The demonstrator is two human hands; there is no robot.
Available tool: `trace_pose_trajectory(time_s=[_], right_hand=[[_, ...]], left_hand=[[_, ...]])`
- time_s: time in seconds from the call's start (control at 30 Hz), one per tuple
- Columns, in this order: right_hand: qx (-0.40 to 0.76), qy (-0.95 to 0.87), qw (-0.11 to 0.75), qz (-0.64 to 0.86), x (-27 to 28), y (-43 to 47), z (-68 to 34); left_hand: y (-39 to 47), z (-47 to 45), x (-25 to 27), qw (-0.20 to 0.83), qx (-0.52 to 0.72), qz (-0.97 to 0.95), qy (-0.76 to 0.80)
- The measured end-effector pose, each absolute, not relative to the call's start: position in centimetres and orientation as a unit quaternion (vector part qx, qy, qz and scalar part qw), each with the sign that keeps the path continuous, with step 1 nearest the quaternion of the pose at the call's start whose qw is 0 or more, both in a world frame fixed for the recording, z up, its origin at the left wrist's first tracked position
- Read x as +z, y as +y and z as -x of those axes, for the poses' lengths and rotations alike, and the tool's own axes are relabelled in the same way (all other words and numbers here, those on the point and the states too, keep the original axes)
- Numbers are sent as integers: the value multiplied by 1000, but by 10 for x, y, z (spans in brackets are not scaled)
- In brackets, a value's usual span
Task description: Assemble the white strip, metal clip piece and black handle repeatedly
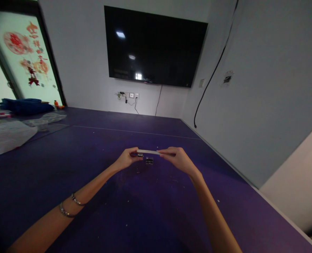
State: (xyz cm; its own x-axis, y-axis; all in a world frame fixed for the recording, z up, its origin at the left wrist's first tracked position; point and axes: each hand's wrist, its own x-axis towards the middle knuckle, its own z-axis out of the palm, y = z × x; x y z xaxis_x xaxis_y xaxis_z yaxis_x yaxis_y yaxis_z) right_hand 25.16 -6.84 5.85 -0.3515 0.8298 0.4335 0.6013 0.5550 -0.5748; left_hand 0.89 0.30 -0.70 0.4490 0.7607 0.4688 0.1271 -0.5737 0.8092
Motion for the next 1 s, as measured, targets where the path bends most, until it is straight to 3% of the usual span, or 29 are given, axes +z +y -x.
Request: trace_pose_trajectory(time_s=[0.1, 0.23, 0.33, 1.0], right_hand=[[174, -819, 327, 438, 58, -68, -252], [163, -804, 358, 446, 57, -67, -253], [182, -822, 319, 435, 57, -66, -255], [194, -804, 348, 441, 56, -64, -262]], left_hand=[[3, -9, -6, 369, 435, -773, 278], [3, -10, -5, 358, 444, -768, 291], [2, -10, -5, 369, 441, -770, 277], [0, -10, -1, 374, 459, -758, 272]])
